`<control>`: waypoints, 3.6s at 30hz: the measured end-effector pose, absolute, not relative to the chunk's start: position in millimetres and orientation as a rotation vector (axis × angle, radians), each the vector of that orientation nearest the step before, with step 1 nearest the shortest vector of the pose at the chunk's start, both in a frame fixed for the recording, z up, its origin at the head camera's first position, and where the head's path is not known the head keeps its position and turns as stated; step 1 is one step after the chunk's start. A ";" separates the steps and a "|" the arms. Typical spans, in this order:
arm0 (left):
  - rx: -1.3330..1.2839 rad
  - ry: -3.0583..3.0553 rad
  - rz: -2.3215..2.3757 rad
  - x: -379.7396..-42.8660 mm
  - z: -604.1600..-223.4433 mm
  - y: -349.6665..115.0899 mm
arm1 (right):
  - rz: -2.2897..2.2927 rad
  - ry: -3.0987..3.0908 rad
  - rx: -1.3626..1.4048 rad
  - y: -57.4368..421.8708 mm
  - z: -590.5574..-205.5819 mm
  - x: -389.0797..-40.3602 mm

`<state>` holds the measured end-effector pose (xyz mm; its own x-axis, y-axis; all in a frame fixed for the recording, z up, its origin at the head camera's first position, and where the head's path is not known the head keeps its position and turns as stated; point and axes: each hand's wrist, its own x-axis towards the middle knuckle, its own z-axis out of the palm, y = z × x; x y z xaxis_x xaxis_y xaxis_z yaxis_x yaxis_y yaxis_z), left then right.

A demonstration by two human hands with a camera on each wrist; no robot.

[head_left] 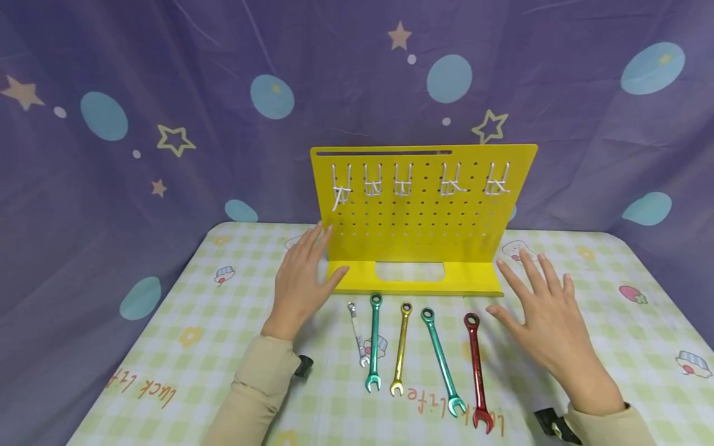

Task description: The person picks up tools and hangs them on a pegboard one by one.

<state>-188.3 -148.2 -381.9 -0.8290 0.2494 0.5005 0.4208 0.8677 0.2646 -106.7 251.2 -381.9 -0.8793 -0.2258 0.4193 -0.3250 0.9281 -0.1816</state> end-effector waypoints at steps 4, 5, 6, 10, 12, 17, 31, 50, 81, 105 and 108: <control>-0.428 -2.563 -0.643 -198.3 -383.0 -149.3 | 0.355 -2.682 0.407 250.4 -382.0 -106.7; -0.404 -2.571 -0.674 -200.7 -383.0 -149.4 | 0.359 -2.682 0.408 250.2 -382.1 -106.6; -0.379 -2.580 -0.711 -203.0 -382.9 -149.4 | 0.359 -2.683 0.409 250.0 -382.1 -106.6; -0.284 -2.628 -0.850 -212.0 -381.7 -149.9 | 0.371 -2.687 0.413 249.1 -382.2 -106.8; -0.245 -2.650 -0.915 -216.2 -380.8 -150.5 | 0.376 -2.687 0.418 248.7 -382.1 -107.0; -0.169 -2.685 -1.034 -227.6 -379.1 -152.6 | 0.377 -2.684 0.427 248.2 -381.4 -107.5; -0.248 -2.506 -1.427 -262.3 -390.0 -158.6 | 0.456 -2.723 0.434 243.7 -378.6 -106.2; -0.096 -2.222 -1.707 -288.9 -389.8 -141.3 | 0.720 -2.744 0.259 236.6 -372.2 -94.3; 0.033 -2.235 -1.720 -285.9 -396.8 -145.2 | 1.170 -2.988 0.018 229.0 -411.1 -78.3; 0.033 -2.243 -1.737 -287.8 -396.8 -143.3 | 1.008 -3.187 -0.107 216.9 -419.5 -100.8; 0.041 -2.237 -1.744 -287.1 -396.5 -143.3 | 1.015 -3.180 -0.068 216.4 -419.0 -100.1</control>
